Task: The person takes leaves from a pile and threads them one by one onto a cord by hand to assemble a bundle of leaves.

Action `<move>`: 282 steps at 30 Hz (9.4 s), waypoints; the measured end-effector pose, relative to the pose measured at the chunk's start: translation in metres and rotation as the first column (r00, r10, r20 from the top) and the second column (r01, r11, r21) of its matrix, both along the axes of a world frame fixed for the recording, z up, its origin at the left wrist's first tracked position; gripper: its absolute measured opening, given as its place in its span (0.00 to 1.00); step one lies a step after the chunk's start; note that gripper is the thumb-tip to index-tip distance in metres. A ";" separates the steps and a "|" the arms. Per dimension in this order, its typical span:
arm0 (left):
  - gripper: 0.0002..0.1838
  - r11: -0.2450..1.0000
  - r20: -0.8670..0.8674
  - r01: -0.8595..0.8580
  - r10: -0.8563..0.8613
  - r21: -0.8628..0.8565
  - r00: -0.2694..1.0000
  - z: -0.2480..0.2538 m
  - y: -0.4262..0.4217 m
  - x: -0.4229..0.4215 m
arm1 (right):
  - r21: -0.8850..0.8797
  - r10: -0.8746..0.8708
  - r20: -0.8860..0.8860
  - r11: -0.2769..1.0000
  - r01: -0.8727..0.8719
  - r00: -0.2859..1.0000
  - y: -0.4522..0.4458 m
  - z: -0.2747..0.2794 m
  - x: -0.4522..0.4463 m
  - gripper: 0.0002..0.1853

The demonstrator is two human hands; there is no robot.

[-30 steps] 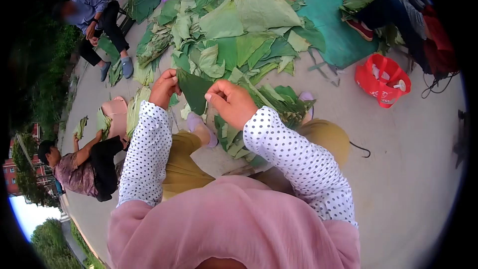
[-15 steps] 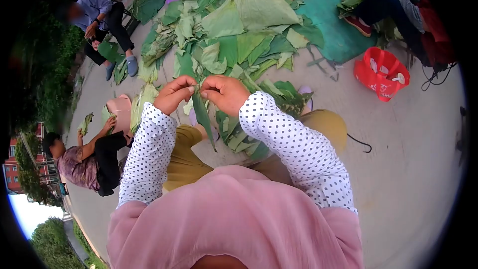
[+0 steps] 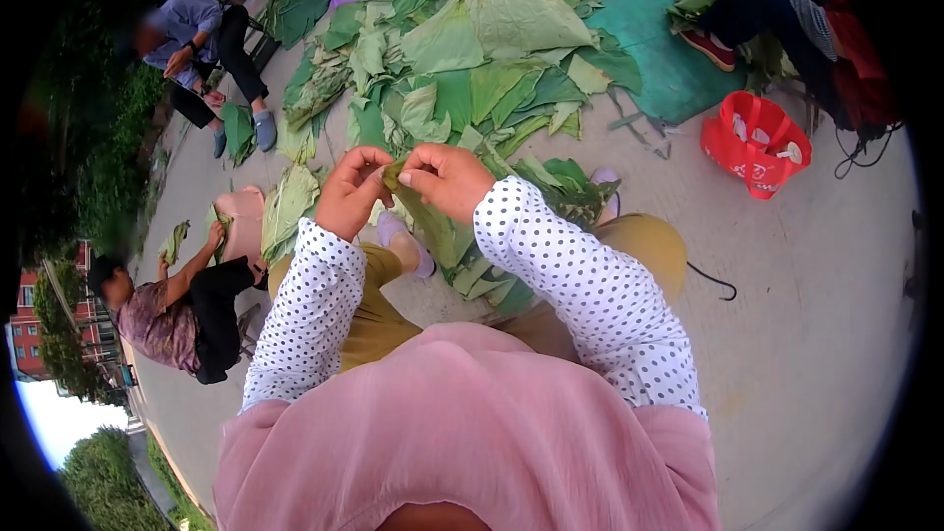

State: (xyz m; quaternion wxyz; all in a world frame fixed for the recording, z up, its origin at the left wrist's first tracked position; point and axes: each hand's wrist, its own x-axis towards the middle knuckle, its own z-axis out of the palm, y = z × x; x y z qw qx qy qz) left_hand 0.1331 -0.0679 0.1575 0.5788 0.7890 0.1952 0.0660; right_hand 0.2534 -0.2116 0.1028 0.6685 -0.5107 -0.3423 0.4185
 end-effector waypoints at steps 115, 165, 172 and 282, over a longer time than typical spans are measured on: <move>0.10 0.611 0.145 -0.692 0.780 -0.386 0.608 -0.055 0.100 -0.160 | -0.474 0.371 0.872 0.804 0.359 0.321 -0.067 0.084 0.083 0.10; 0.11 0.440 -0.401 -0.864 0.765 -0.245 0.503 -0.234 0.117 -0.204 | -0.784 0.652 0.614 0.569 0.247 0.445 0.041 -0.064 0.096 0.12; 0.11 0.486 -0.386 -0.844 0.751 -0.226 0.536 -0.240 0.115 -0.210 | -0.831 0.673 0.539 0.523 0.190 0.506 0.052 -0.062 0.091 0.11; 0.10 0.311 -0.190 -0.607 0.761 -0.731 0.620 -0.150 0.103 -0.182 | -0.477 0.344 0.877 0.707 0.522 0.336 -0.028 -0.022 -0.039 0.10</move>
